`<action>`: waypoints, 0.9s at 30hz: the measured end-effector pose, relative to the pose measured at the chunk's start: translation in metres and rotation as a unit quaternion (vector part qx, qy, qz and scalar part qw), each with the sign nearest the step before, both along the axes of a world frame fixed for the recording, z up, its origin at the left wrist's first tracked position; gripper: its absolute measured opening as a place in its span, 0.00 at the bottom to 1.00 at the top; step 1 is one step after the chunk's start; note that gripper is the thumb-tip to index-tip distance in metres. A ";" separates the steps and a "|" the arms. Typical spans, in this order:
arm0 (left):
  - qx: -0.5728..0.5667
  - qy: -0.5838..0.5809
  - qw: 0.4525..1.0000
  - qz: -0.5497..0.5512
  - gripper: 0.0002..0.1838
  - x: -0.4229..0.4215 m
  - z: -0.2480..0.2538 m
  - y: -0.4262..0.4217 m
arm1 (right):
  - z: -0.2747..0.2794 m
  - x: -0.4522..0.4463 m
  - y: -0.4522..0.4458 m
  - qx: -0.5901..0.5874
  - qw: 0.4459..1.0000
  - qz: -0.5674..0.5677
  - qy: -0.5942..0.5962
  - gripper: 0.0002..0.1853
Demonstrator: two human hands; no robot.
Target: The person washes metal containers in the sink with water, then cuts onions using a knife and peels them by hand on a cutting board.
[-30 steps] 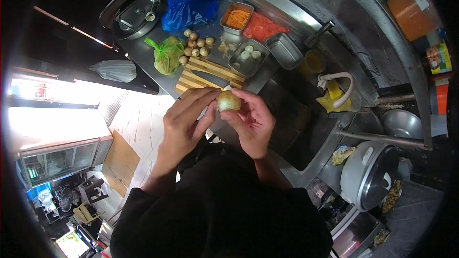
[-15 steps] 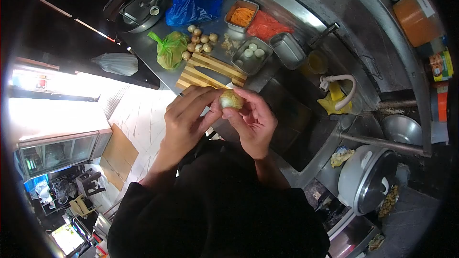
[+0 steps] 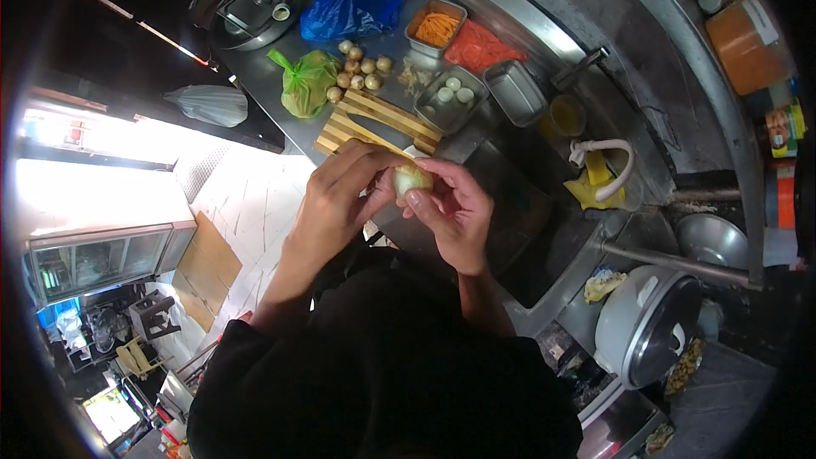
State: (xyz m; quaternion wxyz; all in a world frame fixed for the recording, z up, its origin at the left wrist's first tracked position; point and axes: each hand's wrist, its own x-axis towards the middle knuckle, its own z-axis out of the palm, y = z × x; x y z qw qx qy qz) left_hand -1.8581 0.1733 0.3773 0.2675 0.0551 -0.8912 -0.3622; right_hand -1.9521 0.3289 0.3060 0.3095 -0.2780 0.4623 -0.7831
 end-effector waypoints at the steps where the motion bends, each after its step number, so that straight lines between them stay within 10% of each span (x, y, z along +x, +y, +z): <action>1: 0.000 -0.005 1.000 -0.006 0.17 -0.001 -0.001 -0.003 | 0.001 0.000 0.000 -0.005 1.000 0.013 -0.020 0.22; 14: 0.231 0.009 0.971 -0.054 0.15 -0.006 -0.036 -0.004 | -0.009 0.002 -0.011 -0.046 0.992 0.007 -0.114 0.17; 27: -0.027 0.027 0.997 0.071 0.03 -0.017 -0.045 0.010 | -0.026 0.004 -0.021 -0.038 0.980 -0.010 -0.197 0.21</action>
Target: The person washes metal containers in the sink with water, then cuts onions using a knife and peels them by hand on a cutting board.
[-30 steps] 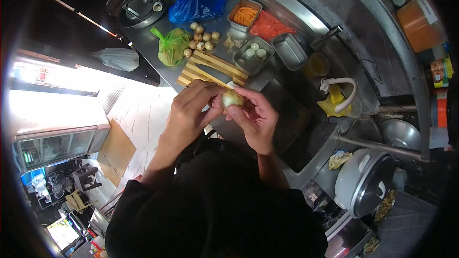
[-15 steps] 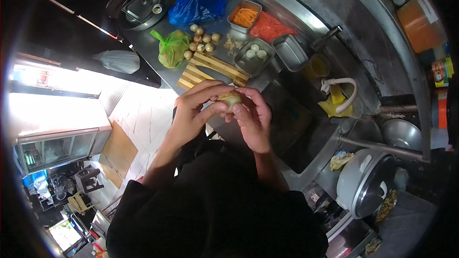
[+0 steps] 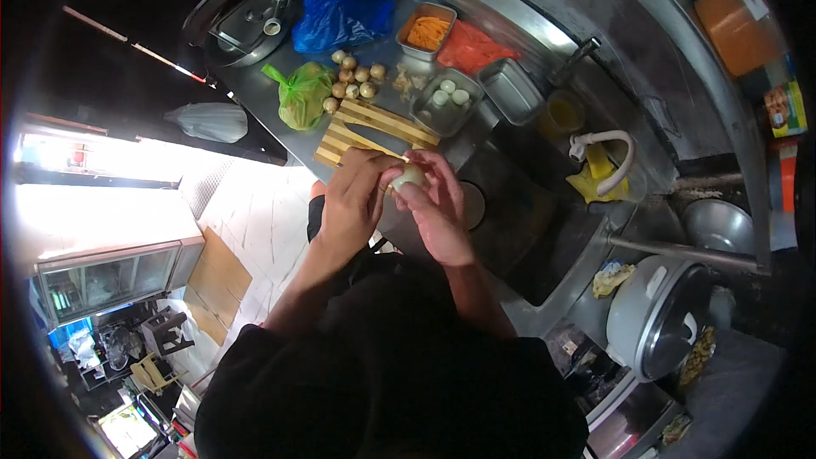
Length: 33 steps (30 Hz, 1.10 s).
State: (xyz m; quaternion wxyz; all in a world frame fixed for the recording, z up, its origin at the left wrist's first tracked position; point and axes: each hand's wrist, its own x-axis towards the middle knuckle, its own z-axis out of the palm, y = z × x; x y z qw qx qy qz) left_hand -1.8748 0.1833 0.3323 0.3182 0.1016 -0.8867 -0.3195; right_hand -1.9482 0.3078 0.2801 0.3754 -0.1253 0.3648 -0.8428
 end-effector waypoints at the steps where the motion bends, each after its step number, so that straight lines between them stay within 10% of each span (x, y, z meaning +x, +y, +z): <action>1: 0.006 -0.004 1.000 0.012 0.04 0.000 -0.003 0.001 | -0.006 0.002 -0.001 0.026 0.999 -0.026 0.037 0.22; 9: 0.428 -0.071 0.900 0.046 0.15 -0.002 -0.022 -0.002 | -0.014 -0.007 0.000 -0.003 0.999 -0.034 -0.007 0.24; 33: 0.664 -0.097 0.741 0.009 0.19 -0.016 -0.044 -0.019 | -0.032 -0.026 -0.001 0.042 0.998 0.012 0.034 0.21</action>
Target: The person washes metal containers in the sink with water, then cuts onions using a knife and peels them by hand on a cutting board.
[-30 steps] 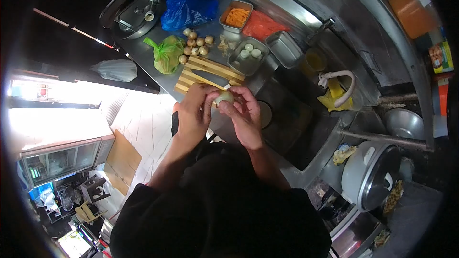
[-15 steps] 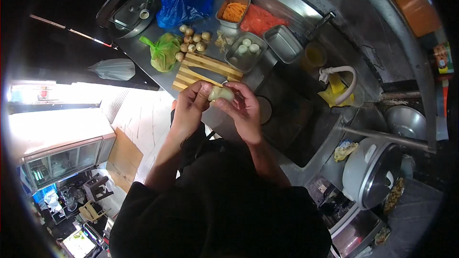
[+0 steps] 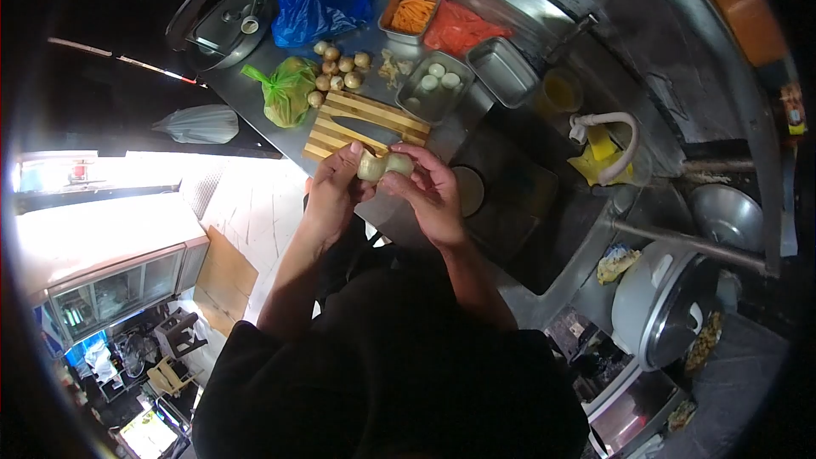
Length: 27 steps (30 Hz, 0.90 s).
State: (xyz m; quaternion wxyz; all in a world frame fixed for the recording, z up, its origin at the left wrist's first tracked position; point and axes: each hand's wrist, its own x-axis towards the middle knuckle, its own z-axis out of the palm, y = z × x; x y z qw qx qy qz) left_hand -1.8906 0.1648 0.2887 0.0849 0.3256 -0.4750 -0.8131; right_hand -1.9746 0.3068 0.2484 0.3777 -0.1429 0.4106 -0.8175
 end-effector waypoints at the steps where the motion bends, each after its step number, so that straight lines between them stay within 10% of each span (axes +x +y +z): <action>1: 0.022 0.007 1.000 0.010 0.19 -0.001 -0.001 -0.002 | 0.000 -0.002 0.001 -0.005 0.999 0.009 -0.030 0.21; 9: 0.193 0.038 0.977 0.079 0.17 -0.014 -0.025 -0.023 | -0.039 -0.017 0.009 -0.082 0.982 0.001 -0.169 0.22; 16: -0.007 -0.087 0.991 0.100 0.20 -0.051 -0.112 -0.057 | -0.158 -0.043 0.021 0.038 0.959 -0.089 -0.267 0.18; 24: -0.287 -0.141 0.939 -0.125 0.36 -0.108 -0.225 -0.106 | -0.122 -0.082 -0.016 -0.044 0.968 -0.134 -0.208 0.19; 27: -0.315 -0.058 0.940 -0.117 0.26 -0.083 -0.250 -0.108 | -0.128 -0.075 -0.007 0.019 0.969 -0.133 -0.208 0.16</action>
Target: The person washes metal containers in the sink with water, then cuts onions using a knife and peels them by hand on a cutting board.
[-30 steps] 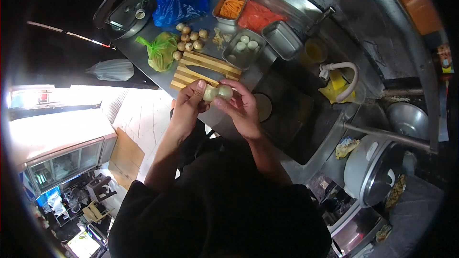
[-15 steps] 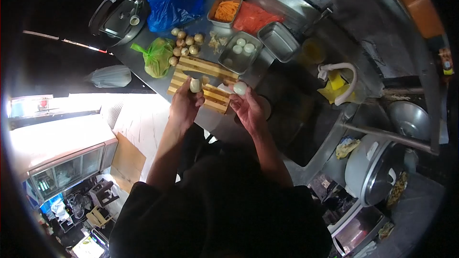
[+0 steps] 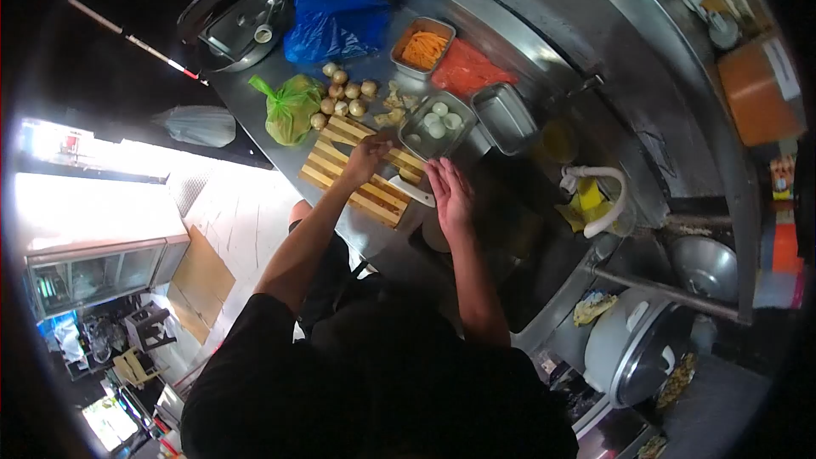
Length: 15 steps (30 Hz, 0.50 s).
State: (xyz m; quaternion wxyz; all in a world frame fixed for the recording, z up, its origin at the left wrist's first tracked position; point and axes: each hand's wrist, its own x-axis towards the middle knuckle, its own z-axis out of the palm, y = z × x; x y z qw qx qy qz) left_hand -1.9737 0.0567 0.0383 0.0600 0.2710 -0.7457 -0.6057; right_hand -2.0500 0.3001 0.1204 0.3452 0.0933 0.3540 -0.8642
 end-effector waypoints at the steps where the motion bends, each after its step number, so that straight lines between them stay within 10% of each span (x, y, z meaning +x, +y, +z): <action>1: -0.023 0.008 1.000 -0.009 0.25 0.009 -0.013 -0.001 | -0.007 0.004 0.008 0.039 0.999 0.014 0.016 0.15; 5: -0.033 -0.035 0.995 0.083 0.22 0.019 0.032 -0.019 | -0.065 0.031 0.028 0.229 0.944 0.080 0.224 0.10; 6: -0.366 -0.019 0.928 0.066 0.22 0.007 0.017 -0.043 | -0.065 0.034 0.022 0.308 0.872 0.102 0.366 0.11; 8: -0.524 -0.039 0.850 0.031 0.22 -0.014 0.012 -0.065 | -0.060 0.044 0.017 0.434 0.646 0.134 0.614 0.15; 15: -0.569 -0.167 0.805 0.000 0.27 -0.045 -0.013 -0.105 | -0.072 0.049 -0.007 0.555 0.446 0.220 0.667 0.29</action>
